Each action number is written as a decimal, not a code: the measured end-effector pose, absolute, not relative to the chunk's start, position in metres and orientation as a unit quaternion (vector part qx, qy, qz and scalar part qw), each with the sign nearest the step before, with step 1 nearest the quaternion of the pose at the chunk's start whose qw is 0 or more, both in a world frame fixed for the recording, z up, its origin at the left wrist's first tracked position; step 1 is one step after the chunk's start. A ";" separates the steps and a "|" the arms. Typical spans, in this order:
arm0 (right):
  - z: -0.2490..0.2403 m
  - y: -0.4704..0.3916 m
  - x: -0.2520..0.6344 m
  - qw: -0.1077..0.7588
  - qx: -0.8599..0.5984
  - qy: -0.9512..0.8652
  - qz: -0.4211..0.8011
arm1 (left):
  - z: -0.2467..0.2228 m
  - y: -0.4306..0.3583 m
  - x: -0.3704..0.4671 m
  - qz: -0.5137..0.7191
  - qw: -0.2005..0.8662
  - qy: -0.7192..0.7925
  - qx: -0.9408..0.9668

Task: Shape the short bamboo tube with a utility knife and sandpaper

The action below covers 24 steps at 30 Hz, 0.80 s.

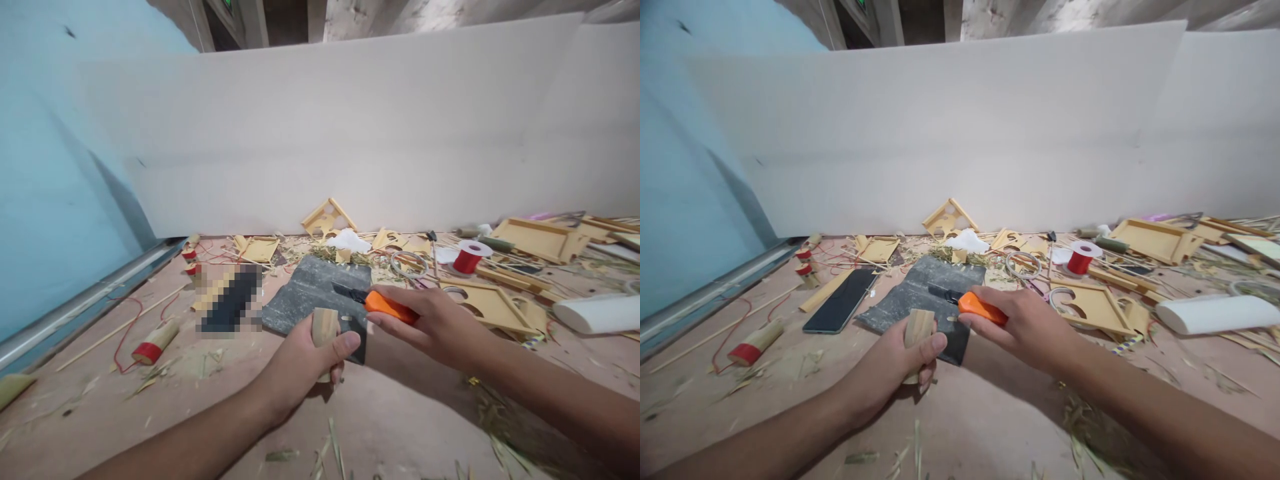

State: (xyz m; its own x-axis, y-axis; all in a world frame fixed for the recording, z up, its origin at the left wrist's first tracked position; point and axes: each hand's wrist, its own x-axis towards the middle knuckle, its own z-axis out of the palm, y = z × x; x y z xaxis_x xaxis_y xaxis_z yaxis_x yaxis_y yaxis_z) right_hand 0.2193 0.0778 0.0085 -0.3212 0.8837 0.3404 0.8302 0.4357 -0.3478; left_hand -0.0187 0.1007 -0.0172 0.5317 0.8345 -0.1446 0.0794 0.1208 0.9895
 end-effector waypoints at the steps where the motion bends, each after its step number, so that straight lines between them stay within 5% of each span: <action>1: 0.009 0.076 0.219 0.243 -0.521 -0.816 0.064 | -0.017 0.101 -0.019 0.292 0.647 0.380 0.594; 12: 0.015 0.069 0.212 0.188 -0.434 -0.864 0.173 | -0.016 0.095 -0.016 0.305 0.661 0.375 0.574; 19: -0.012 0.065 0.204 0.198 -0.494 -0.845 -0.055 | -0.019 0.095 -0.010 0.320 0.632 0.419 0.568; 24: -0.003 0.078 0.211 0.245 -0.602 -0.759 -0.046 | -0.021 0.098 -0.007 0.332 0.635 0.446 0.537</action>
State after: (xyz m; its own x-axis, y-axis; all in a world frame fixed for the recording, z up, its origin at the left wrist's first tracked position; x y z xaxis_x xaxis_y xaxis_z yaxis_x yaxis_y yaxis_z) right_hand 0.2105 0.0781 -0.0027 -0.1550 0.8907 0.4274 0.9358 0.2710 -0.2255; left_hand -0.0068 0.0977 -0.0215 0.3830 0.8998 -0.2092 0.0583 0.2025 0.9775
